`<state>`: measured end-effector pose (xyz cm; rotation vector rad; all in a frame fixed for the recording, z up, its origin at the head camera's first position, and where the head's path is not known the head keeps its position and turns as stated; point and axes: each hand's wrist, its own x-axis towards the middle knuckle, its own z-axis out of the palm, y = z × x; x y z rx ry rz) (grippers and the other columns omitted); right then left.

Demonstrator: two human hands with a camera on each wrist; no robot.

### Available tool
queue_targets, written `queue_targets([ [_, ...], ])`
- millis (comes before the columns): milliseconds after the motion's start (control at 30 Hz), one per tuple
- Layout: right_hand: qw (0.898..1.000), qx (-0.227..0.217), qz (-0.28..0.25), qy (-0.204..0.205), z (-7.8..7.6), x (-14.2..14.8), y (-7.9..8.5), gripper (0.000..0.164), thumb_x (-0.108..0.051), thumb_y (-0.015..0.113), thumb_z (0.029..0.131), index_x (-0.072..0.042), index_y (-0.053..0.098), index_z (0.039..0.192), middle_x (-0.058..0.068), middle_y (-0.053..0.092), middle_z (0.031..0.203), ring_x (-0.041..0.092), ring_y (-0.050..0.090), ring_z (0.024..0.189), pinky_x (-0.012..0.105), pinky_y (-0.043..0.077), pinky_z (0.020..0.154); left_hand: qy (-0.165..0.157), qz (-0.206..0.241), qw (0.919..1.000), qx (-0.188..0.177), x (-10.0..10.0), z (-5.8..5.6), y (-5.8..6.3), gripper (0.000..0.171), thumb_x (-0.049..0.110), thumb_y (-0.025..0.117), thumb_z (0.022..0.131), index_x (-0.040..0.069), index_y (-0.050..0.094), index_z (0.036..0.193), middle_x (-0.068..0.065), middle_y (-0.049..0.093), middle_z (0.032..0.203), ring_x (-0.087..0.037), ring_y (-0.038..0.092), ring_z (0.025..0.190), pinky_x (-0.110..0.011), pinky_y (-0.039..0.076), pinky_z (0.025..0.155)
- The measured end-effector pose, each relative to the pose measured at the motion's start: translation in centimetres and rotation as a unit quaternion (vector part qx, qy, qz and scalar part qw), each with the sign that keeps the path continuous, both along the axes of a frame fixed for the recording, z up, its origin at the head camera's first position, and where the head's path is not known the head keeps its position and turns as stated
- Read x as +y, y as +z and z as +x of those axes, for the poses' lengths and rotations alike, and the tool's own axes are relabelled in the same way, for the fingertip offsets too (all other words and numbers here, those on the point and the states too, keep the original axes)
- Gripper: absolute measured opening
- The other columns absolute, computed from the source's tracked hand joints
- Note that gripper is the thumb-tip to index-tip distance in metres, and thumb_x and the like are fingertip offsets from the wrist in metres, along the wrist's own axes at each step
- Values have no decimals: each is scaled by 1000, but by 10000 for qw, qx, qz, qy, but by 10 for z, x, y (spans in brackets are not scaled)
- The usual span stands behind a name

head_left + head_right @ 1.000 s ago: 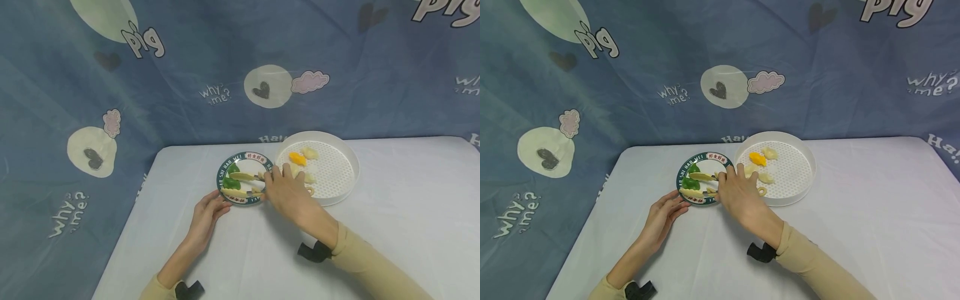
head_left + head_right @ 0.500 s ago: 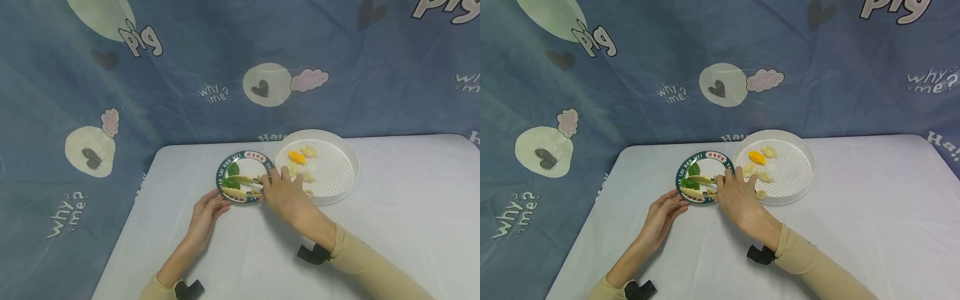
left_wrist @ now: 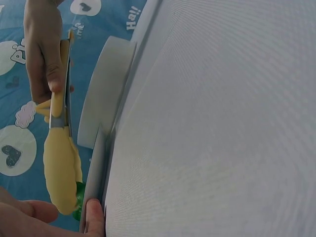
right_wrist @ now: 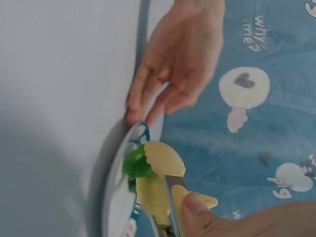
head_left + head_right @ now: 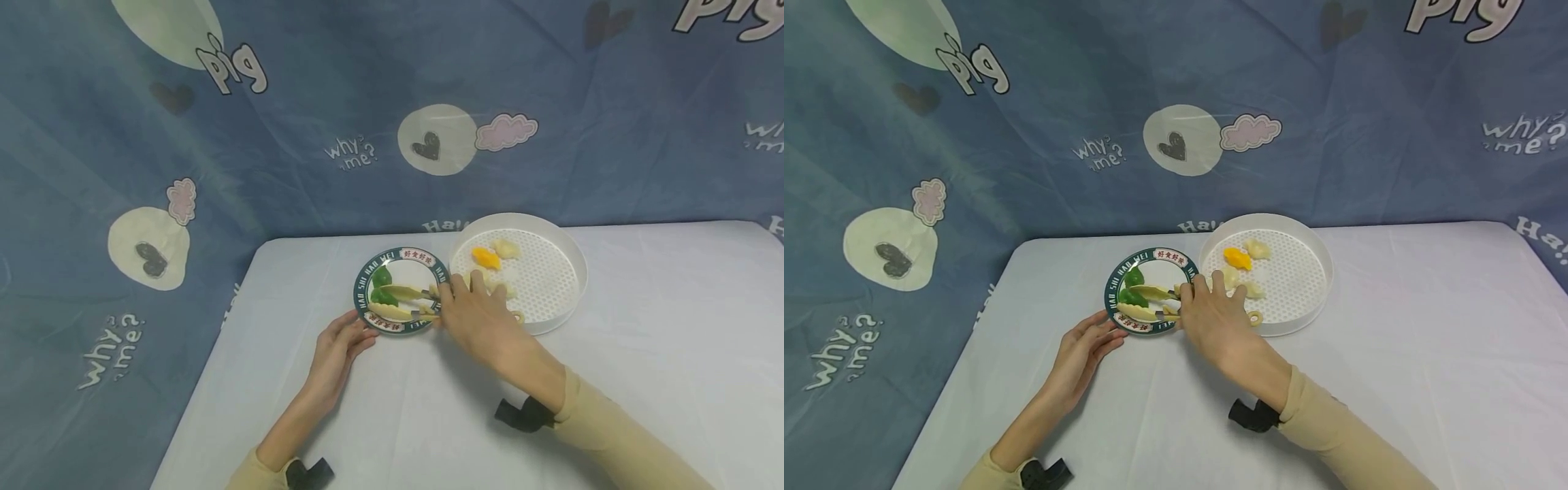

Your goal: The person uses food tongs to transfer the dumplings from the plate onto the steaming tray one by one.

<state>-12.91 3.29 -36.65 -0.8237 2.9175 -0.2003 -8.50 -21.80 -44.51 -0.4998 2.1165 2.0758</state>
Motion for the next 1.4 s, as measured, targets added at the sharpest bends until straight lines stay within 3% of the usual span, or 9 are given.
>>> queue_targets([
  [200, 9998, -51, 63, -168, 1, 16, 14, 45, -36, 60, 109, 1, 56, 133, 18, 56, 118, 43, 49, 116, 69, 58, 84, 59, 13, 10000, -27, 1, 0, 0, 60, 11, 47, 108, -4, 31, 164, -24, 57, 142, -16, 70, 120, -20, 63, 107],
  [367, 9993, 60, -18, -358, 2, 37, 23, 41, -36, 66, 106, 1, 55, 121, 15, 53, 105, 38, 45, 101, 54, 50, 67, 0, -83, 10000, -13, 1, 0, 1, 61, 13, 48, 109, -4, 30, 164, -23, 55, 144, -18, 69, 122, -20, 62, 109],
  [567, 9985, -10, 25, -549, 0, 68, 29, 45, -38, 64, 107, 3, 54, 122, 13, 49, 99, 35, 40, 92, 45, 40, 62, -27, -127, 9999, 5, 1, 1, 1, 62, 15, 49, 109, -4, 30, 164, -23, 56, 143, -19, 69, 124, -20, 62, 110],
  [833, 9975, 103, -258, -654, 1, 102, 28, 36, -34, 61, 109, 1, 50, 108, 10, 45, 89, 35, 37, 87, 38, 31, 58, -57, -150, 9999, -10, -1, 1, 3, 62, 14, 48, 109, -4, 29, 165, -23, 54, 145, -21, 68, 126, -21, 61, 111],
  [1067, 9974, -185, -45, -695, -1, 101, 21, 38, -33, 62, 108, 3, 53, 116, 12, 49, 93, 37, 39, 90, 40, 35, 60, -60, -94, 9999, -37, -1, 1, 2, 62, 14, 48, 109, -4, 28, 165, -24, 54, 146, -22, 68, 127, -22, 61, 112],
  [1400, 9975, -64, -166, -681, 1, 114, 20, 38, -34, 63, 108, 2, 50, 109, 11, 46, 89, 36, 38, 87, 39, 33, 59, -45, -74, 10000, -16, 0, 1, 2, 62, 13, 47, 109, -4, 29, 165, -23, 53, 145, -21, 67, 125, -21, 61, 112],
])
